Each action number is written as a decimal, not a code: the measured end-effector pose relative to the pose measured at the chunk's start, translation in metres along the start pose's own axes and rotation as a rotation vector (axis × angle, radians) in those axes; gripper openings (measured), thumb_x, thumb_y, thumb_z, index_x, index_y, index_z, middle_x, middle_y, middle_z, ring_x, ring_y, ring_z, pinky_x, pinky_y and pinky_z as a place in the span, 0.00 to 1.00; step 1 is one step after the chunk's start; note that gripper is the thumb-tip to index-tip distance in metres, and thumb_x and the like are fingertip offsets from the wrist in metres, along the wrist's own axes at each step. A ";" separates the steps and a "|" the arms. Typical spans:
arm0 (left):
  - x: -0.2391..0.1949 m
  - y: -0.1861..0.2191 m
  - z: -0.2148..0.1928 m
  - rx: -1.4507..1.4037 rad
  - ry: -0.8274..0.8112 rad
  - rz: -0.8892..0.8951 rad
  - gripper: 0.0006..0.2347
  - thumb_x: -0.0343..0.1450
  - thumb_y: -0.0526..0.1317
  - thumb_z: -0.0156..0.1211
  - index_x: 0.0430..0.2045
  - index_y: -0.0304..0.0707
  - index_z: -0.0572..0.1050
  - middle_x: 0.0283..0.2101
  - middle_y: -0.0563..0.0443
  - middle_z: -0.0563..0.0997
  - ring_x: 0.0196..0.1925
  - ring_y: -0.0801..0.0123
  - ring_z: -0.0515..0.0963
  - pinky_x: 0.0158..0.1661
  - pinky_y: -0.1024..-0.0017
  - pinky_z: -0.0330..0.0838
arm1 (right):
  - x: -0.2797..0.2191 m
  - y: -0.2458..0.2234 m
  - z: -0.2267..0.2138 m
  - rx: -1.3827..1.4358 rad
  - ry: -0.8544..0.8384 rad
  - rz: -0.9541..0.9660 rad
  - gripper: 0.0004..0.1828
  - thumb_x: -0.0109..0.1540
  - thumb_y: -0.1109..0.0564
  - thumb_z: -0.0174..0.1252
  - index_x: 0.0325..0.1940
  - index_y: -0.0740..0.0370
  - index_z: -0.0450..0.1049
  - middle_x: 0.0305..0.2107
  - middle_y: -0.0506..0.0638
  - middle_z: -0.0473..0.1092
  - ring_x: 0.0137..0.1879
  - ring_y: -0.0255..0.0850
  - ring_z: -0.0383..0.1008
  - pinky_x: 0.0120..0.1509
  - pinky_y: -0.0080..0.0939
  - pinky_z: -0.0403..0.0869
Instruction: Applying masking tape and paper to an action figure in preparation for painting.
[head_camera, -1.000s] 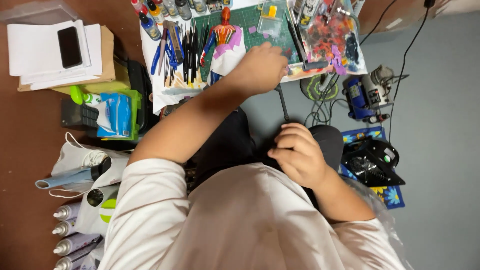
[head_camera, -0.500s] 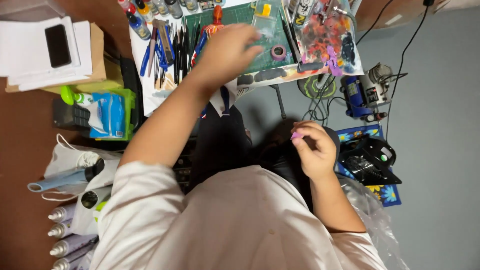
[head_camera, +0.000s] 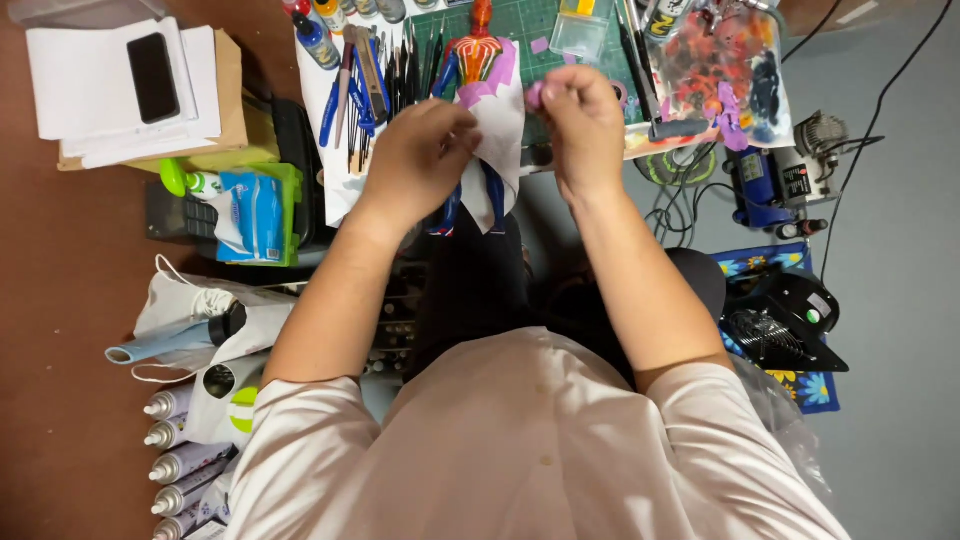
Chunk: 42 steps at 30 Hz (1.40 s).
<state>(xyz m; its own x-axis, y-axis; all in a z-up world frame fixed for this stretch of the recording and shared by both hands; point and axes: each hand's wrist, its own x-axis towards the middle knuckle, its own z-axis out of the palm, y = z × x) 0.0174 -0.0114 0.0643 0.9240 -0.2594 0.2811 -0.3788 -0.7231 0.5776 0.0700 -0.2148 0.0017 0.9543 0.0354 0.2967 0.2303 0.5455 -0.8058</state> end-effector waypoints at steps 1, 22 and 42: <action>0.000 -0.004 0.000 -0.006 0.000 -0.006 0.09 0.75 0.41 0.57 0.42 0.36 0.80 0.41 0.49 0.82 0.42 0.57 0.79 0.36 0.63 0.69 | 0.007 0.006 -0.003 -0.005 0.000 0.007 0.04 0.66 0.66 0.58 0.42 0.59 0.74 0.35 0.49 0.74 0.43 0.39 0.75 0.55 0.40 0.77; -0.017 -0.032 0.045 0.334 -0.230 -0.430 0.20 0.72 0.58 0.54 0.39 0.37 0.77 0.35 0.43 0.81 0.37 0.42 0.81 0.32 0.49 0.72 | -0.007 0.036 -0.029 0.119 0.046 0.027 0.19 0.66 0.71 0.60 0.59 0.61 0.69 0.34 0.51 0.74 0.42 0.41 0.76 0.57 0.40 0.76; -0.068 0.024 0.038 0.103 0.083 -0.022 0.15 0.71 0.49 0.59 0.20 0.42 0.67 0.20 0.51 0.73 0.24 0.53 0.74 0.22 0.59 0.59 | -0.038 -0.073 -0.010 -0.254 0.003 -0.321 0.03 0.64 0.59 0.66 0.42 0.55 0.79 0.65 0.52 0.65 0.76 0.46 0.61 0.82 0.55 0.62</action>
<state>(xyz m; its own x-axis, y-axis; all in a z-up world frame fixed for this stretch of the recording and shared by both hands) -0.0524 -0.0356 0.0302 0.9228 -0.1917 0.3341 -0.3467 -0.7913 0.5037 0.0187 -0.2640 0.0440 0.8267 -0.1054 0.5527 0.5559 0.3045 -0.7734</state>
